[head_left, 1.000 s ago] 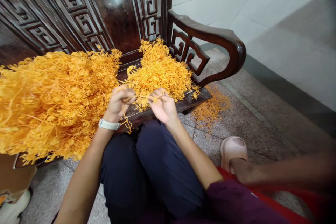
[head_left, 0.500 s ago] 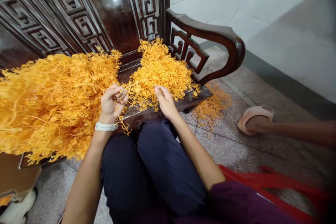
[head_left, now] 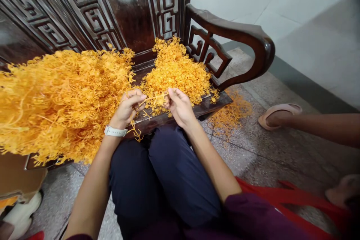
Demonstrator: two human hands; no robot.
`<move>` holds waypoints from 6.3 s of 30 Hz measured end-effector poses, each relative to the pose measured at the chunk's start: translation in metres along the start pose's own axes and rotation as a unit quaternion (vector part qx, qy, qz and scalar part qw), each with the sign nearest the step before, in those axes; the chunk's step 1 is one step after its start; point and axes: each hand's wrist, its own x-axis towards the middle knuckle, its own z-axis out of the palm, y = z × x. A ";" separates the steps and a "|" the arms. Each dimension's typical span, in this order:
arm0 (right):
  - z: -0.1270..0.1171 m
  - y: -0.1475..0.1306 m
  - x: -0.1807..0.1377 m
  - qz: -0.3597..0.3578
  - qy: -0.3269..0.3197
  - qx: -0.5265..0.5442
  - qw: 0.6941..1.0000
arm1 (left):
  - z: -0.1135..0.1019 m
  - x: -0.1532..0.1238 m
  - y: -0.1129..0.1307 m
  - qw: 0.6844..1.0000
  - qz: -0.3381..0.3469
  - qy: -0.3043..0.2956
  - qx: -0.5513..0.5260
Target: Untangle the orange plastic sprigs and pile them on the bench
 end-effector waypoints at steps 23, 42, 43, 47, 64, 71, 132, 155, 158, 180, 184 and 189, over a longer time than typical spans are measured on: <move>-0.004 0.012 0.005 -0.060 -0.050 -0.201 0.976 | 0.000 0.004 -0.005 0.999 0.029 0.045 0.000; 0.007 0.023 0.002 -0.049 -0.074 -0.057 0.994 | 0.020 0.007 0.012 0.977 0.062 0.137 -0.152; 0.007 0.022 0.001 -0.052 -0.069 -0.053 0.995 | 0.021 0.007 0.013 0.977 0.063 0.137 -0.151; 0.007 0.020 0.000 -0.053 -0.031 -0.047 0.997 | 0.026 0.008 0.011 0.981 0.071 0.139 -0.119; 0.009 0.017 0.000 -0.080 0.116 0.012 0.990 | 0.035 0.017 -0.002 0.988 0.076 0.115 -0.072; -0.002 0.015 0.008 -0.089 0.151 0.093 0.980 | 0.023 0.026 -0.002 0.984 0.069 0.153 -0.052; 0.011 -0.039 -0.043 -0.127 0.023 -0.349 0.928 | 0.033 -0.028 0.036 0.513 0.153 0.012 0.844; -0.016 -0.023 -0.014 -0.069 0.107 -0.166 0.978 | 0.028 -0.062 0.034 0.611 0.227 -0.117 0.749; -0.013 -0.020 -0.008 -0.069 0.117 -0.120 0.984 | 0.031 -0.064 0.034 0.607 0.243 -0.122 0.746; -0.047 -0.058 0.019 -0.130 0.065 -0.567 0.811 | 0.007 -0.091 0.032 0.652 0.233 -0.016 0.721; -0.031 -0.052 -0.002 -0.014 -0.078 -0.434 0.898 | 0.006 -0.091 0.030 0.644 0.266 -0.011 0.717; -0.017 -0.033 -0.019 0.048 -0.189 -0.361 0.912 | 0.012 -0.092 0.030 0.634 0.281 -0.009 0.721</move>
